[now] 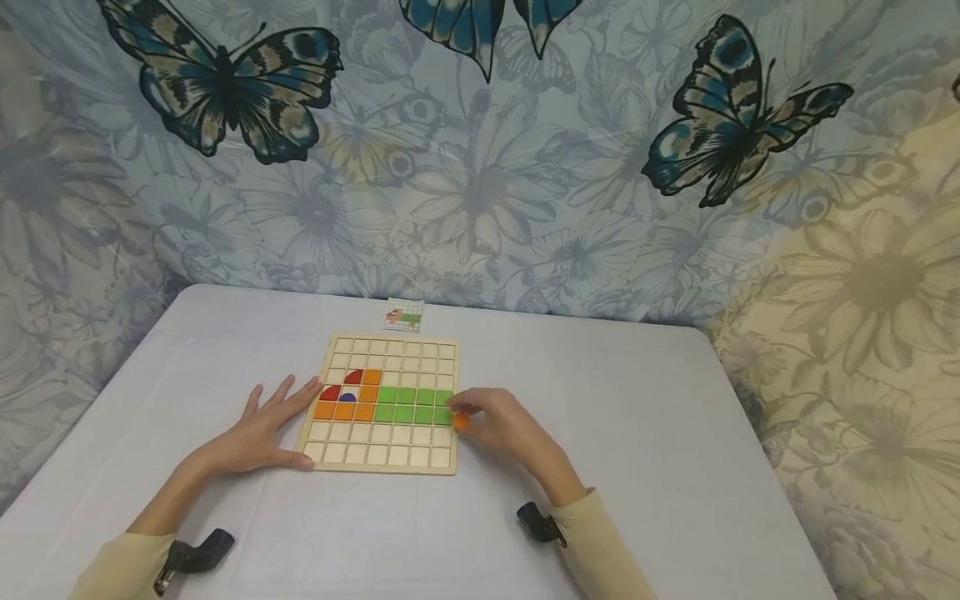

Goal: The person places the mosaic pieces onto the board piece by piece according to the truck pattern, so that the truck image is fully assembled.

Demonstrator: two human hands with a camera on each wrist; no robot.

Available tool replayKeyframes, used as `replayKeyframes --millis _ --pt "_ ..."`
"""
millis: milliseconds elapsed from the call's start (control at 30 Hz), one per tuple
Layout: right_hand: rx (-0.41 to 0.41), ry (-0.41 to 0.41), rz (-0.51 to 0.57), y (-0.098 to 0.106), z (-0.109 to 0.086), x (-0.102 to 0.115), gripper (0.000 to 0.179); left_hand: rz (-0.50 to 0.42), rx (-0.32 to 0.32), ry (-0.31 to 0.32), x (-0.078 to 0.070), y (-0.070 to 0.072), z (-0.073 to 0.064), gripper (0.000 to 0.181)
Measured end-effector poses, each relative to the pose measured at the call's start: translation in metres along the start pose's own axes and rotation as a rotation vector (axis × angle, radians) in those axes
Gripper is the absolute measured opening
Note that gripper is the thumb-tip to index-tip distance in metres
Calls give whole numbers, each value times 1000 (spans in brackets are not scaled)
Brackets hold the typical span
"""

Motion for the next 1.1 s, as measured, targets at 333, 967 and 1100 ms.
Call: replayKeyframes --millis 333,967,1100 --pt "19 47 -22 -8 15 11 34 2 -4 2 1 0 0 119" --pt "61 49 0 -29 39 25 35 7 -14 -11 -2 2 0 118" --pt "70 58 8 -34 44 28 35 3 -17 -14 -1 1 0 118"
Point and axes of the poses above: each hand's wrist, its own z-axis towards the middle knuckle, its own y-axis out of the back of the hand, x = y × z, the point moved 1 cm from there along z, towards the middle knuckle, and after that the axes turned 1 degree about y, right-handed, at the moved point
